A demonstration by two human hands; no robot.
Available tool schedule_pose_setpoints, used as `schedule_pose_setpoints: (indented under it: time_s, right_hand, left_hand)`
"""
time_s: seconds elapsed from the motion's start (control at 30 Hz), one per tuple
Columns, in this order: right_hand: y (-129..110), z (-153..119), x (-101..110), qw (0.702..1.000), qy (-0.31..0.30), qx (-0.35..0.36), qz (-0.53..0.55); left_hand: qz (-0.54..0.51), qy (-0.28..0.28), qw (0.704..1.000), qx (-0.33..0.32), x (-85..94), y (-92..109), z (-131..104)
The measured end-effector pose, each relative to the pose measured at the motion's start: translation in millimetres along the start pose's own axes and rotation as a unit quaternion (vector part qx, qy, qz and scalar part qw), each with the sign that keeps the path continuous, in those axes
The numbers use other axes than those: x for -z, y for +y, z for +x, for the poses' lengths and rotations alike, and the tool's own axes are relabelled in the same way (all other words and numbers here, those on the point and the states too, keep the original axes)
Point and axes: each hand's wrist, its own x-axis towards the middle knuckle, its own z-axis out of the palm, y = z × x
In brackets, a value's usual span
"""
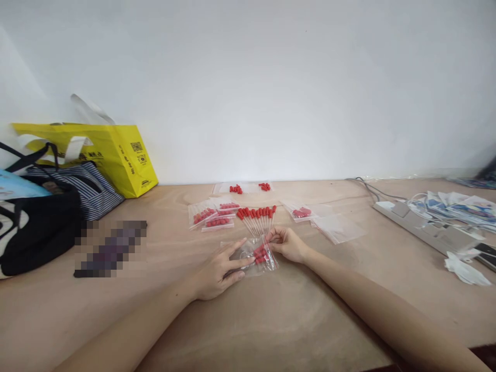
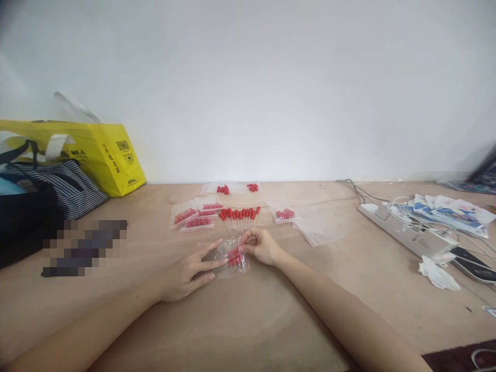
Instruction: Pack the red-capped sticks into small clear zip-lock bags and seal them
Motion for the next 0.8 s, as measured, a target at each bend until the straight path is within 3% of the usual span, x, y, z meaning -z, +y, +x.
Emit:
schedule_pose_setpoints:
  time_s: [0.1, 0.23, 0.4, 0.47, 0.57, 0.8]
  right_hand:
    - [-0.6, 0.2, -6.0, 1.0, 0.018, -0.001, -0.011]
    - [-0.1, -1.2, -8.6, 0.988, 0.081, -0.006, -0.132]
    - [-7.9, 4.5, 13.9, 0.981, 0.038, 0.026, -0.191]
    - [-11.8, 16.0, 29.8, 0.963, 0.107, 0.008, -0.246]
    - [-13.5, 43.5, 48.9, 0.914, 0.219, -0.067, -0.335]
    - [4.3, 99.8, 46.9, 0.875, 0.254, -0.154, -0.382]
  left_hand:
    - [0.005, 0.006, 1.0, -0.006, -2.0, -0.6, 0.4]
    - [0.021, 0.016, 0.999, -0.019, -3.1, -2.2, -0.4]
    - [0.104, 0.047, 0.988, -0.105, 5.5, -7.2, -5.0]
    - [0.143, 0.051, 0.978, -0.141, 9.4, -9.1, -6.1]
    - [0.164, 0.03, 0.975, -0.147, 12.3, -10.1, -5.8]
    - [0.136, -0.023, 0.985, -0.104, 12.7, -6.7, -5.5]
